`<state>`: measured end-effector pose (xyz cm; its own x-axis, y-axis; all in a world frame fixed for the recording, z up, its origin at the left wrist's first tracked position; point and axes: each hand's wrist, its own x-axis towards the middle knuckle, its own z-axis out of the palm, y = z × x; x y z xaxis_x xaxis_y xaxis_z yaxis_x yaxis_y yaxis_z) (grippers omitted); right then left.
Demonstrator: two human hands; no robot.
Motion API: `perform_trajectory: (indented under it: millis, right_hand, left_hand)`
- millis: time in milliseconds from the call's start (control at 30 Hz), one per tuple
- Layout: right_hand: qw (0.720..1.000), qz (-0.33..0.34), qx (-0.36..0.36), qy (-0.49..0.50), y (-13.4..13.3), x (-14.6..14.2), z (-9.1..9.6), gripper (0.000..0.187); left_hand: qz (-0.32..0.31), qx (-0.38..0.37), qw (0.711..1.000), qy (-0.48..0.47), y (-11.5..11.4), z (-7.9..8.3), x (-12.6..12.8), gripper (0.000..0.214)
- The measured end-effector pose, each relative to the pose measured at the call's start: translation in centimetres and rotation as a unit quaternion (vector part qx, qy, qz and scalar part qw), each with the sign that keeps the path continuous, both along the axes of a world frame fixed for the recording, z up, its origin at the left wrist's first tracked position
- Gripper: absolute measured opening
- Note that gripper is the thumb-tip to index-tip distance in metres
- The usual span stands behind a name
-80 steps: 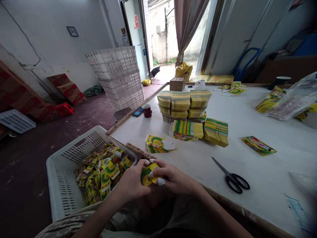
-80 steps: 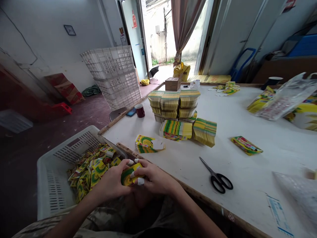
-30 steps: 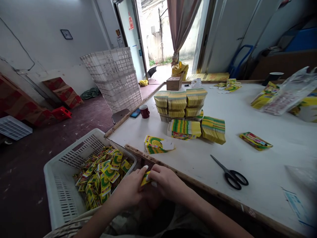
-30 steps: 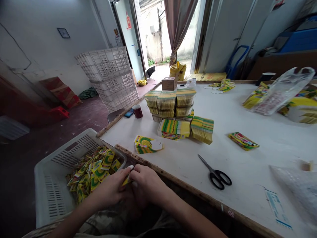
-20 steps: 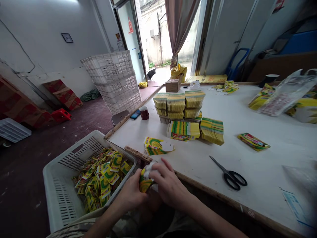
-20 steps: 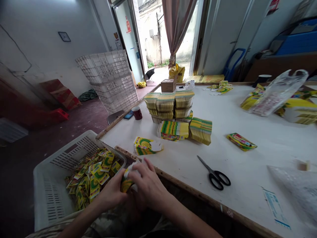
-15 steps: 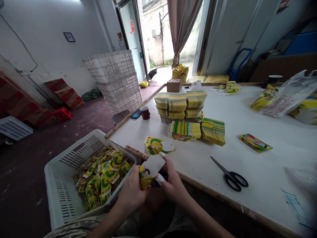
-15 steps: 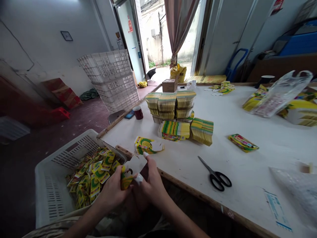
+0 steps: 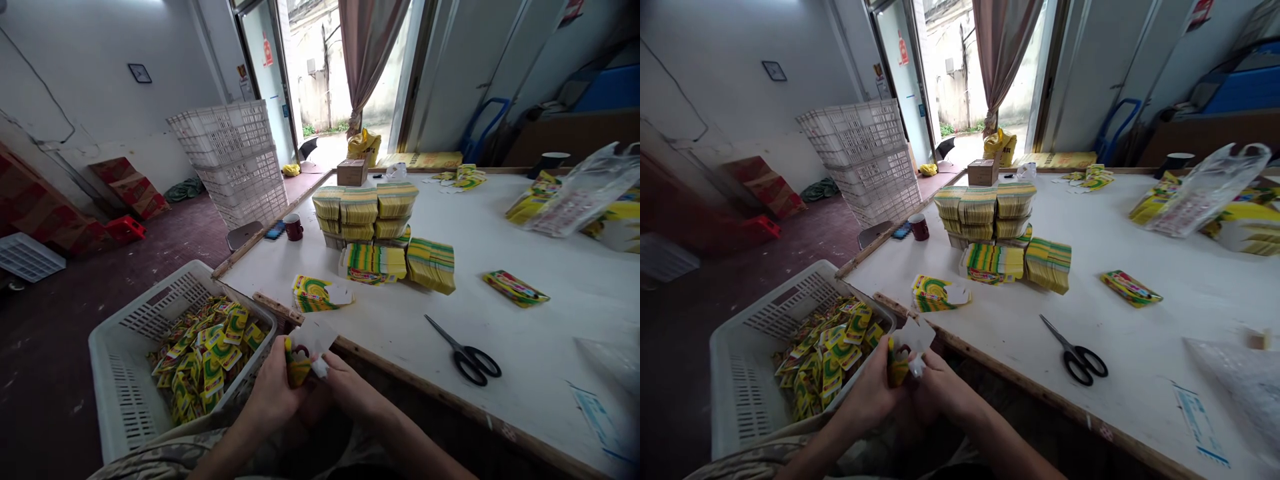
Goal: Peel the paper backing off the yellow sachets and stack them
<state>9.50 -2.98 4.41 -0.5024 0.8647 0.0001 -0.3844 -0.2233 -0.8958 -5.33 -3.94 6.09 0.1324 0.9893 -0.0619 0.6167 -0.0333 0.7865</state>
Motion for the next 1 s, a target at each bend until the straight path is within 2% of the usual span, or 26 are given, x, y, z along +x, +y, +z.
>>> perform_trajectory:
  millis: [100, 167, 267, 400, 500, 600, 667, 767, 900, 1000]
  right_hand:
    - [0.993, -0.002, -0.037, 0.109, 0.1, -0.6, -0.9, 0.054]
    - [0.988, -0.009, -0.049, 0.147, 0.3, -0.9, -1.2, 0.047]
    - [0.985, -0.001, -0.088, 0.15, 0.5, -0.9, -0.8, 0.036]
    - [0.982, 0.017, -0.142, 0.122, 0.8, -0.4, -0.1, 0.033]
    - [0.984, 0.027, -0.145, 0.103, 0.7, -0.2, -0.3, 0.033]
    - [0.985, 0.02, -0.146, 0.09, 0.6, -0.1, -0.6, 0.045]
    - [0.993, 0.009, -0.102, 0.052, 0.5, 0.1, -0.6, 0.054]
    - [0.995, -0.017, 0.049, -0.082, 0.3, 0.6, -0.6, 0.056]
    - [0.939, -0.05, 0.25, -0.228, 0.1, 0.8, -0.6, 0.066]
    - [0.909, -0.063, 0.317, -0.262, 0.3, 0.6, -0.9, 0.061]
  left_hand:
    - [0.029, 0.025, 0.997, 0.062, -0.1, -0.1, 0.2, 0.042]
    - [0.027, 0.05, 0.994, 0.096, -0.3, -0.4, 0.3, 0.045]
    - [-0.001, 0.105, 0.986, 0.126, -0.9, -1.6, 0.2, 0.059]
    - [-0.04, 0.156, 0.973, 0.166, -1.6, -3.3, -0.1, 0.069]
    - [-0.071, 0.15, 0.972, 0.167, -1.7, -3.0, 0.0, 0.065]
    - [-0.101, 0.135, 0.975, 0.142, -1.4, -1.7, 0.2, 0.061]
    - [-0.116, 0.132, 0.976, 0.132, -1.2, -0.9, 0.2, 0.062]
    - [-0.129, 0.112, 0.979, 0.11, -0.8, -0.7, 0.2, 0.064]
    - [-0.119, 0.094, 0.983, 0.107, -0.6, -1.7, 0.0, 0.063]
    - [-0.079, 0.13, 0.981, 0.122, -0.5, -2.2, -0.1, 0.06]
